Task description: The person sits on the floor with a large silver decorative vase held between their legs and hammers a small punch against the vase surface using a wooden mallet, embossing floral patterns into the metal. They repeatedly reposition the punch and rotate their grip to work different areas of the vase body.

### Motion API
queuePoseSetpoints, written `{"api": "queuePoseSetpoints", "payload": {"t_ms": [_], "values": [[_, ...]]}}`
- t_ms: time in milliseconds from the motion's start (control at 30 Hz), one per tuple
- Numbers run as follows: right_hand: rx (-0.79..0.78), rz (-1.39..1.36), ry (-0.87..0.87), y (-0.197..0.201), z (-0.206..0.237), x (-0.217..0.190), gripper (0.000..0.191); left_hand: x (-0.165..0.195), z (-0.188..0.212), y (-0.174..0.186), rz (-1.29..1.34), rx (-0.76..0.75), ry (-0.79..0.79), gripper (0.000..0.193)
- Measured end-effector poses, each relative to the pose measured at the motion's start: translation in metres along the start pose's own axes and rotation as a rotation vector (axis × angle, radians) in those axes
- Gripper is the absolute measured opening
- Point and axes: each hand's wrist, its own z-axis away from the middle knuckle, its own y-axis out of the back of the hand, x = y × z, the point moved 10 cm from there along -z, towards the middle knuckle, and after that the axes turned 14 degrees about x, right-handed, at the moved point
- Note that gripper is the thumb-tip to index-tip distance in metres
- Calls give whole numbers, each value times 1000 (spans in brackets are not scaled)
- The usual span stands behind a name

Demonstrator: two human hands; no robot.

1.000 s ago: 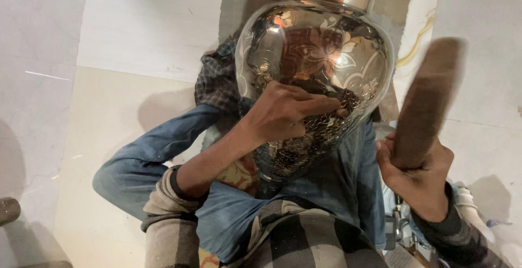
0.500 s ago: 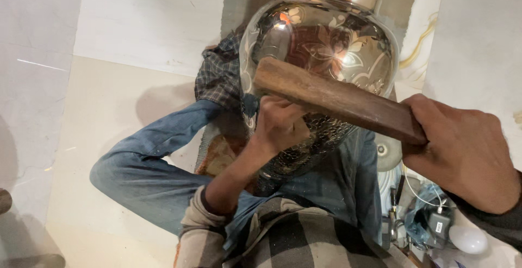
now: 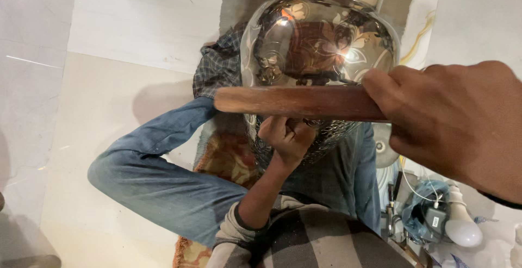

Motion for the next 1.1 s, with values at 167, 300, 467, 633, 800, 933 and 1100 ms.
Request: {"api": "queuePoseSetpoints", "payload": {"t_ms": [167,300,467,633,800,933,1100], "values": [[4,103,-18,7,1,-4,39,-14,2,0,49,11,106,17],[294,-118,17,25,-2,-9,35,-3,0,-1,17,-58,-5,17],[122,-4,-24,-5,1,-4,38,-7,-1,-11,-51,-210,11,20],[544,-284,49,36,4,-12,38,-2,-1,-5,-11,-140,-71,29],[112,-8,32,-7,-3,-13,38,-1,1,-2,-12,-77,-58,16],[44,40,-64,-23,-5,4,36,-6,-8,-1,83,-12,154,13],[712,-808,-100,-3,-12,19,40,-24,-25,-7,571,61,664,23]]}}
